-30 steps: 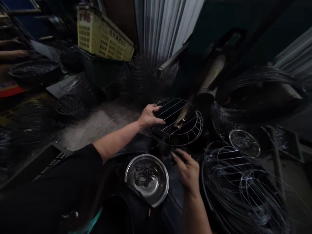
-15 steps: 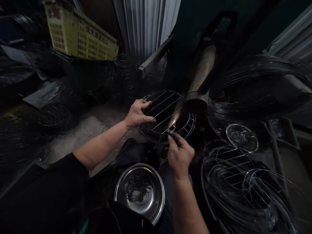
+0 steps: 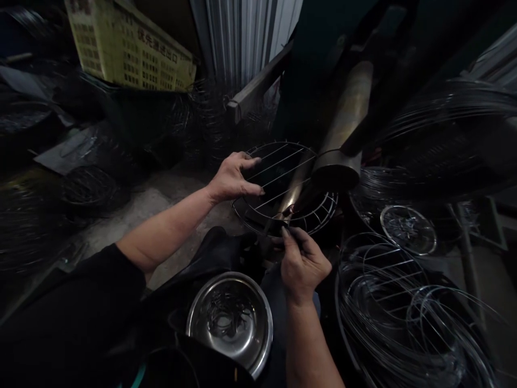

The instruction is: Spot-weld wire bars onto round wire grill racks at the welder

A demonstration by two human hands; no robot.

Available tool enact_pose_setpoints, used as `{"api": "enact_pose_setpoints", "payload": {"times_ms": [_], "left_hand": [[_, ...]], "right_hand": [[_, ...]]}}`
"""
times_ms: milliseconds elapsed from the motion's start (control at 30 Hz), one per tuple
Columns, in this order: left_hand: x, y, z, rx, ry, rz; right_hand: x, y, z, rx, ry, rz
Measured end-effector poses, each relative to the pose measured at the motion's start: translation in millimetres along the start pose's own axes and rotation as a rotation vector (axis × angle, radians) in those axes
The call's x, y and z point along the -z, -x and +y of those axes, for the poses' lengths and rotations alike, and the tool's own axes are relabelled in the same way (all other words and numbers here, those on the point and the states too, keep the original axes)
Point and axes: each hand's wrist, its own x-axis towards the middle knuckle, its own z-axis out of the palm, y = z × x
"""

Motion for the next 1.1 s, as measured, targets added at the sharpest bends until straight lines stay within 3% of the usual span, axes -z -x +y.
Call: {"api": "enact_pose_setpoints", "payload": {"times_ms": [767,1100], "left_hand": [[-14.7,-23.2,-14.3,0.045,0.034,-0.043],[-11.8,-22.2,-3.4,0.045,-0.037,-0.078]], "right_hand": [[-9.7,-20.4,-7.2,-0.084,-0.099,-0.030],[-8.1,-21.3,-7.3,-0.130,-0.171,-0.048]]}}
